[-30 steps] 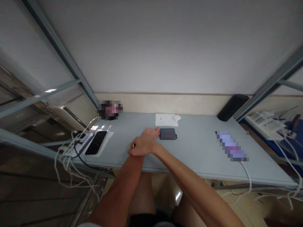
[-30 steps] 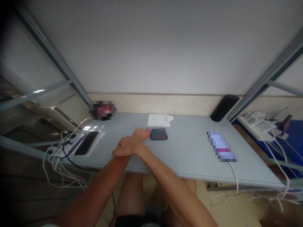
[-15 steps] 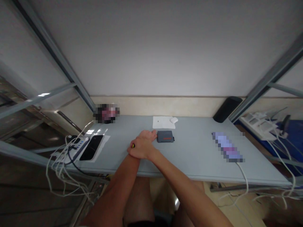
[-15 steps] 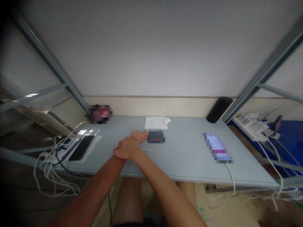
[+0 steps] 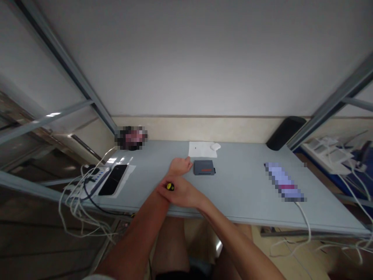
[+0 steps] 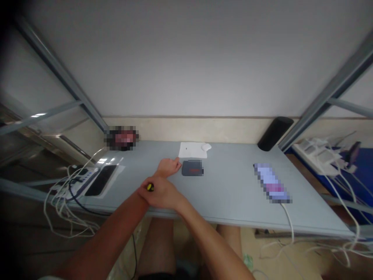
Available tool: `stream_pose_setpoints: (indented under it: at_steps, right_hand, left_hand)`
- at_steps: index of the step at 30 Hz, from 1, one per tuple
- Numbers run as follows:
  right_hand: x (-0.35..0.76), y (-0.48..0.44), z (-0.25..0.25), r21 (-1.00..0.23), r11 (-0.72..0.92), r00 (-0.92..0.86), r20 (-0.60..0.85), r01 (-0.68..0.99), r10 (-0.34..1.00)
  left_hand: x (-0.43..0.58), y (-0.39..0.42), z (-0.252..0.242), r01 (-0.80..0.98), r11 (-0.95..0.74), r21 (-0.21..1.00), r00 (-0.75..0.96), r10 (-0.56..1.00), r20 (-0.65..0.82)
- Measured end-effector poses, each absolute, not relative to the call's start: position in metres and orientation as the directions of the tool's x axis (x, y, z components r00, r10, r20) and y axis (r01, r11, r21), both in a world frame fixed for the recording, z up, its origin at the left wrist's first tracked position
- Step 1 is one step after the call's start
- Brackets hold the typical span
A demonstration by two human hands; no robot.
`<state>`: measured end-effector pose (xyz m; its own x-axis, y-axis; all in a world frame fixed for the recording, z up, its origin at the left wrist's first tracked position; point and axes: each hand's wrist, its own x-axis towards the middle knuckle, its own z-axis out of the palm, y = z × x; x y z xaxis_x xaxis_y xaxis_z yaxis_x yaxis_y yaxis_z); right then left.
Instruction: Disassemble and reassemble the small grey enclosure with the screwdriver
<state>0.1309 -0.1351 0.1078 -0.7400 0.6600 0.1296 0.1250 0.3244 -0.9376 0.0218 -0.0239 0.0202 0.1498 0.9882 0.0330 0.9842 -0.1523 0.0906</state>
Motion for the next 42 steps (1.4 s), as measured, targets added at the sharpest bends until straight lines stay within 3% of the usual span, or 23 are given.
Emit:
stream_pose_setpoints:
  at_steps: [7,13,15,17,19,21,25,32,37,42]
  right_hand:
    - [0.147,-0.137,0.108,-0.972,0.216,-0.787,0.204,-0.092,0.582]
    - [0.175,-0.124,0.108,-0.975,0.219,-0.829,0.082,0.050,0.554]
    - [0.190,-0.113,0.106,-0.974,0.211,-0.755,0.078,0.081,0.651]
    - [0.208,-0.097,0.105,-0.995,0.079,-0.599,0.032,0.052,0.800]
    - [0.229,-0.075,0.108,-0.987,-0.102,-0.454,-0.036,-0.122,0.890]
    - [0.251,-0.049,0.112,-0.928,-0.133,-0.346,-0.005,-0.348,0.938]
    - [0.291,0.003,0.115,-0.842,-0.029,-0.129,0.049,-0.538,0.990]
    - [0.315,0.068,0.085,-0.857,0.138,0.005,0.156,-0.497,0.988]
    - [0.298,0.083,0.051,-0.883,0.079,0.012,0.083,-0.462,0.996]
    - [0.285,0.073,0.035,-0.904,0.046,-0.001,0.051,-0.425,0.999]
  left_hand:
    - [0.020,-0.022,0.018,0.987,-0.160,0.004,0.160,0.987,0.008]
    - [0.017,-0.018,0.018,0.989,-0.147,0.005,0.147,0.989,0.005]
    - [0.017,-0.017,0.018,0.989,-0.146,0.016,0.146,0.989,-0.007]
    - [0.016,-0.016,0.017,0.989,-0.145,0.033,0.145,0.989,-0.013]
    - [0.016,-0.016,0.016,0.989,-0.139,0.052,0.139,0.990,-0.004]
    - [0.015,-0.017,0.015,0.989,-0.126,0.073,0.125,0.992,0.015]
    - [0.012,-0.020,0.013,0.987,-0.098,0.130,0.092,0.994,0.054]
    - [0.005,-0.032,0.016,0.949,-0.167,0.267,0.144,0.984,0.103]
    - [0.014,-0.044,0.018,0.823,-0.217,0.525,0.174,0.976,0.130]
    - [0.019,-0.045,0.015,0.783,-0.222,0.581,0.175,0.975,0.137]
